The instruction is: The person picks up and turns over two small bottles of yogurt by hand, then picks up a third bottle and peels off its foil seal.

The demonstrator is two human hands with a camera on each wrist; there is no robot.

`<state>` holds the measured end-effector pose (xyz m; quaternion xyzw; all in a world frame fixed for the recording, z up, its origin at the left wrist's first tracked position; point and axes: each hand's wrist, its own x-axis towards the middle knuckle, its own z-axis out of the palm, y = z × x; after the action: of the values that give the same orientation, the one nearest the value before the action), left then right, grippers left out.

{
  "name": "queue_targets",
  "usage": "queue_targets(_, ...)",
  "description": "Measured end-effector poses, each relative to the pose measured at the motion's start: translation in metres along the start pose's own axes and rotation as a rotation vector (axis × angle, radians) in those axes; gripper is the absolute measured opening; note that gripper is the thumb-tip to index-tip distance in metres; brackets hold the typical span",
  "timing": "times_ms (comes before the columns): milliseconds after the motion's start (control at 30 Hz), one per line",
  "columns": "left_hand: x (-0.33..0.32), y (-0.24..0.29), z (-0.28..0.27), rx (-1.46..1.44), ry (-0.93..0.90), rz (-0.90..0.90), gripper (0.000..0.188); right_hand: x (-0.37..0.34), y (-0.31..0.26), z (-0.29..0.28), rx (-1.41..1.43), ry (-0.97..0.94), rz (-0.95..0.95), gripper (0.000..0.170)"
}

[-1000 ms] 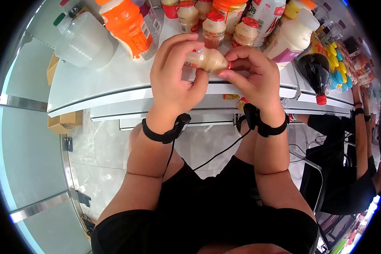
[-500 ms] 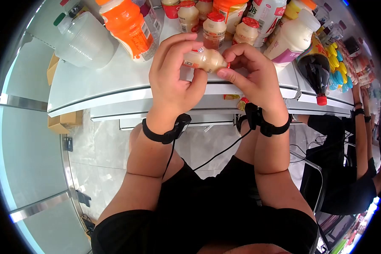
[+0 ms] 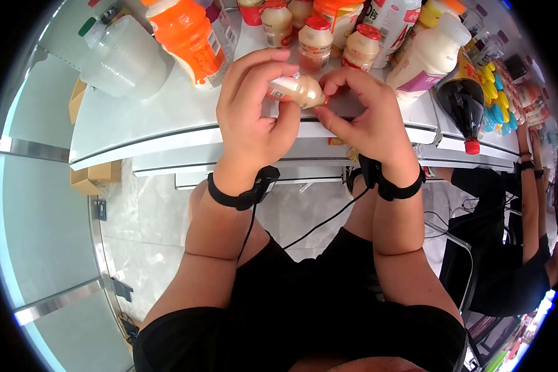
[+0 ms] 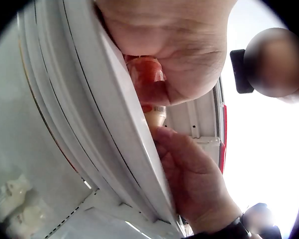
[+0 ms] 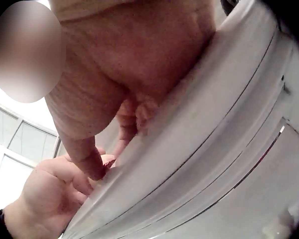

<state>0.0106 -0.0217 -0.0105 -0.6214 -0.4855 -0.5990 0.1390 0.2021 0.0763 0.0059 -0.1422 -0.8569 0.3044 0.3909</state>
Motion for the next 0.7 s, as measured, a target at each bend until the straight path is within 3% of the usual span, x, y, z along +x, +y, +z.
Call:
queue_targets(100,-0.0021,0.0014,0.0007,-0.021,-0.017,-0.069,0.041,-0.0004,0.0006,0.0004,-0.028,0.008,-0.011,0.029)
queue_targets(267,-0.0002,-0.0025,0.0005,0.016,-0.009,0.02,0.041,-0.0007,-0.0005,0.002,-0.001,0.006,0.038,0.029)
queue_targets(367,-0.0001,-0.001,0.0005,-0.019,-0.006,-0.002,0.041,0.0004,0.006,0.0006,-0.06,-0.004,-0.08,0.03)
queue_targets(700,0.0002,-0.001,-0.0009,-0.08,-0.015,-0.024,0.041,-0.002,0.0016,0.0006,0.11,0.005,0.056,0.034)
